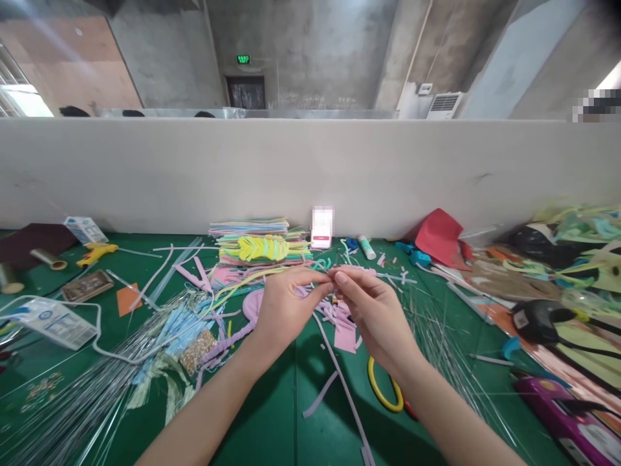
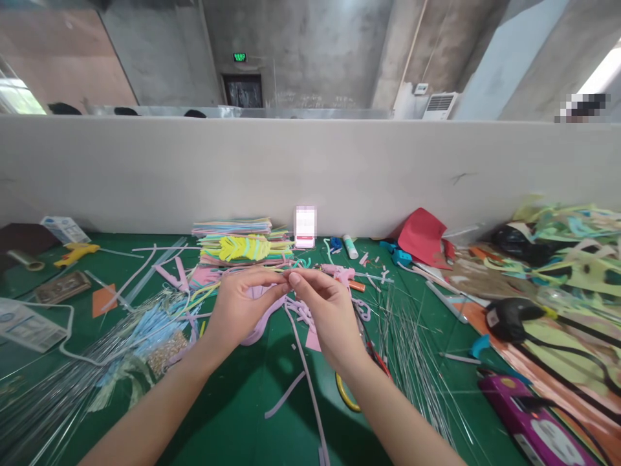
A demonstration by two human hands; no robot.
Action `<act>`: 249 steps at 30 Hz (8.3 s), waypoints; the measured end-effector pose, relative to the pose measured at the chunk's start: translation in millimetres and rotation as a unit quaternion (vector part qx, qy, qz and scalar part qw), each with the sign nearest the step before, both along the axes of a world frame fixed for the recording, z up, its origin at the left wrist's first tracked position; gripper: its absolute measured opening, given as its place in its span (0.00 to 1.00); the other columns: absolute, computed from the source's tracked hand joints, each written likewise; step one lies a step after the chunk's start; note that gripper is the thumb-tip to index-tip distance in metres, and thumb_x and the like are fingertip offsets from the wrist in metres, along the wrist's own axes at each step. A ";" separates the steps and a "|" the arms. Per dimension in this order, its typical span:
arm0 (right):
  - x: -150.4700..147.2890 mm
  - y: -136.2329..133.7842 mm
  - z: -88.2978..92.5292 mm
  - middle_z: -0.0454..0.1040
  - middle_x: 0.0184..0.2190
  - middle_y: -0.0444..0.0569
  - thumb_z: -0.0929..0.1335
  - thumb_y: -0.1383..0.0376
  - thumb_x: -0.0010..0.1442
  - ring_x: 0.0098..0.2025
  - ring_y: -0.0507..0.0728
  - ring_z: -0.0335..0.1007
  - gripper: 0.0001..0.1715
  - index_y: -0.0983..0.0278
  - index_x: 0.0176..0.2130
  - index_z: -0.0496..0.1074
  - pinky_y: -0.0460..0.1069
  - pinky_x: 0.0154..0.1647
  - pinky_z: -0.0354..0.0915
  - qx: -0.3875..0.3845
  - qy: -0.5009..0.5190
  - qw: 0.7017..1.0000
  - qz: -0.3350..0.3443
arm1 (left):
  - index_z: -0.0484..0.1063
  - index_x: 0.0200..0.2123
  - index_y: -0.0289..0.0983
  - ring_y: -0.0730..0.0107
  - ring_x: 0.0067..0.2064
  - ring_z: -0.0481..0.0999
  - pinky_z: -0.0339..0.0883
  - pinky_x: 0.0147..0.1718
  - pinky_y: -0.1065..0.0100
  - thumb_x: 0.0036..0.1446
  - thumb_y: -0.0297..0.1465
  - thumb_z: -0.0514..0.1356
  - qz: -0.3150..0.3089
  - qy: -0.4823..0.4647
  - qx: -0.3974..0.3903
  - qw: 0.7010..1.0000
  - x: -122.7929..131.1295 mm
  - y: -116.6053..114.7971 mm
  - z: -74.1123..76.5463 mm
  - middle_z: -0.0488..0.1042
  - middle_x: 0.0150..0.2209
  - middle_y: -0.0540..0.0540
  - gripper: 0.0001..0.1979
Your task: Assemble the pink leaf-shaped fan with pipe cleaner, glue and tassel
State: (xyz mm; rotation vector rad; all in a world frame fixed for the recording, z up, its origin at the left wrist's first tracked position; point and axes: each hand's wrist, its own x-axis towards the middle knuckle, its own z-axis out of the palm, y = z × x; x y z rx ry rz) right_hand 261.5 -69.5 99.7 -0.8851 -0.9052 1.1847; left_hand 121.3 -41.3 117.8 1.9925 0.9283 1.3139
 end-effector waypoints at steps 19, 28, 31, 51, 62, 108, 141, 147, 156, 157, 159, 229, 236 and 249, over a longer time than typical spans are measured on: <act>11.3 5.4 1.4 0.78 0.34 0.42 0.74 0.58 0.53 0.39 0.50 0.71 0.06 0.57 0.33 0.78 0.46 0.44 0.65 -0.006 -0.015 0.994 0.107 | 0.78 0.31 0.37 0.69 0.39 0.75 0.67 0.42 0.67 0.53 0.31 0.67 -0.068 -0.004 -0.016 0.998 -5.4 9.4 -3.9 0.76 0.34 0.48 0.03; 39.4 1.4 24.6 0.77 0.32 0.47 0.72 0.54 0.55 0.29 0.49 0.70 0.17 0.61 0.42 0.77 0.44 0.29 0.66 0.027 -0.138 0.985 0.098 | 0.73 0.30 0.36 0.74 0.32 0.71 0.61 0.33 0.73 0.60 0.30 0.60 -0.086 0.147 -0.019 0.985 -14.7 5.1 13.9 0.74 0.29 0.53 0.06; 45.3 -0.5 27.3 0.77 0.28 0.46 0.71 0.55 0.57 0.27 0.49 0.70 0.15 0.62 0.38 0.78 0.44 0.29 0.67 0.050 -0.186 0.978 0.078 | 0.73 0.31 0.37 0.75 0.33 0.71 0.60 0.31 0.74 0.60 0.29 0.59 -0.112 0.160 -0.041 0.980 -19.6 4.6 17.2 0.75 0.30 0.54 0.06; 37.5 -4.1 25.2 0.80 0.26 0.44 0.70 0.69 0.58 0.24 0.50 0.74 0.04 0.63 0.35 0.77 0.43 0.25 0.68 0.305 -0.604 0.686 -0.270 | 0.74 0.34 0.38 0.71 0.34 0.74 0.66 0.34 0.70 0.59 0.32 0.60 -0.062 0.230 0.002 0.971 -21.5 5.0 16.1 0.77 0.33 0.51 0.05; 38.5 -6.3 25.3 0.81 0.29 0.46 0.67 0.66 0.61 0.26 0.54 0.75 0.08 0.59 0.36 0.79 0.48 0.27 0.69 0.255 -0.591 0.722 -0.253 | 0.74 0.40 0.37 0.68 0.36 0.76 0.67 0.35 0.68 0.63 0.34 0.57 -0.029 0.270 0.171 0.947 -21.3 6.3 7.9 0.77 0.36 0.47 0.08; 45.6 -4.4 29.7 0.78 0.28 0.48 0.66 0.66 0.63 0.24 0.50 0.71 0.12 0.60 0.34 0.80 0.45 0.22 0.64 0.300 -0.631 0.647 -0.305 | 0.75 0.44 0.39 0.63 0.44 0.78 0.72 0.42 0.63 0.60 0.42 0.59 -0.047 0.125 -0.049 0.990 -35.3 2.9 29.6 0.79 0.45 0.43 0.16; 47.5 -0.3 22.2 0.76 0.27 0.44 0.66 0.77 0.60 0.26 0.48 0.71 0.14 0.60 0.35 0.77 0.42 0.25 0.65 0.401 -0.598 0.612 -0.326 | 0.77 0.33 0.29 0.68 0.31 0.80 0.72 0.34 0.70 0.62 0.46 0.54 -0.361 -0.102 -0.476 0.795 -27.0 5.8 12.3 0.79 0.26 0.41 0.24; 50.3 2.9 20.4 0.77 0.27 0.45 0.66 0.76 0.61 0.26 0.48 0.70 0.13 0.61 0.35 0.77 0.42 0.24 0.63 0.391 -0.611 0.604 -0.330 | 0.75 0.32 0.31 0.73 0.25 0.75 0.72 0.37 0.67 0.64 0.40 0.54 -0.363 -0.132 -0.465 0.797 -29.7 4.1 16.1 0.69 0.17 0.50 0.18; 47.3 4.8 18.1 0.75 0.25 0.46 0.66 0.72 0.62 0.24 0.49 0.68 0.10 0.62 0.35 0.77 0.44 0.23 0.60 0.360 -0.623 0.598 -0.354 | 0.68 0.26 0.34 0.82 0.18 0.41 0.41 0.16 0.78 0.59 0.40 0.59 -0.215 -0.190 -0.396 0.872 -22.7 5.8 14.1 0.43 0.17 0.60 0.16; 45.4 4.4 17.0 0.74 0.25 0.46 0.66 0.72 0.62 0.24 0.49 0.68 0.10 0.62 0.36 0.77 0.44 0.24 0.60 0.357 -0.623 0.601 -0.352 | 0.67 0.26 0.34 0.82 0.18 0.41 0.40 0.16 0.77 0.59 0.40 0.59 -0.174 -0.167 -0.364 0.900 -21.2 5.4 13.4 0.44 0.17 0.60 0.16; 42.0 3.1 15.4 0.74 0.25 0.46 0.66 0.72 0.62 0.24 0.49 0.68 0.10 0.62 0.36 0.77 0.44 0.24 0.61 0.353 -0.622 0.606 -0.349 | 0.69 0.32 0.36 0.80 0.18 0.46 0.42 0.17 0.75 0.59 0.41 0.59 -0.083 -0.110 -0.275 0.952 -18.4 4.9 11.6 0.48 0.17 0.59 0.14; 21.6 -12.3 20.2 0.79 0.24 0.43 0.69 0.70 0.56 0.23 0.51 0.74 0.03 0.62 0.31 0.74 0.45 0.25 0.67 0.279 -0.568 0.738 -0.234 | 0.67 0.33 0.35 0.77 0.21 0.73 0.65 0.23 0.76 0.63 0.36 0.57 -0.291 -0.040 -0.370 0.882 -13.6 -5.0 18.1 0.76 0.23 0.49 0.10; 20.3 -20.1 20.8 0.77 0.20 0.43 0.66 0.71 0.59 0.23 0.52 0.71 0.13 0.61 0.24 0.69 0.47 0.25 0.59 0.346 -0.702 0.531 -0.326 | 0.67 0.33 0.35 0.78 0.21 0.72 0.65 0.24 0.76 0.63 0.38 0.56 -0.257 -0.007 -0.348 0.902 -11.5 -7.4 20.6 0.77 0.25 0.48 0.11; 29.1 -12.9 19.9 0.72 0.16 0.43 0.65 0.69 0.56 0.18 0.51 0.63 0.15 0.63 0.20 0.66 0.47 0.24 0.53 0.260 -0.709 0.596 -0.274 | 0.69 0.31 0.33 0.75 0.24 0.75 0.68 0.26 0.73 0.58 0.40 0.61 -0.283 -0.038 -0.402 0.870 -3.8 -4.9 9.1 0.79 0.28 0.44 0.14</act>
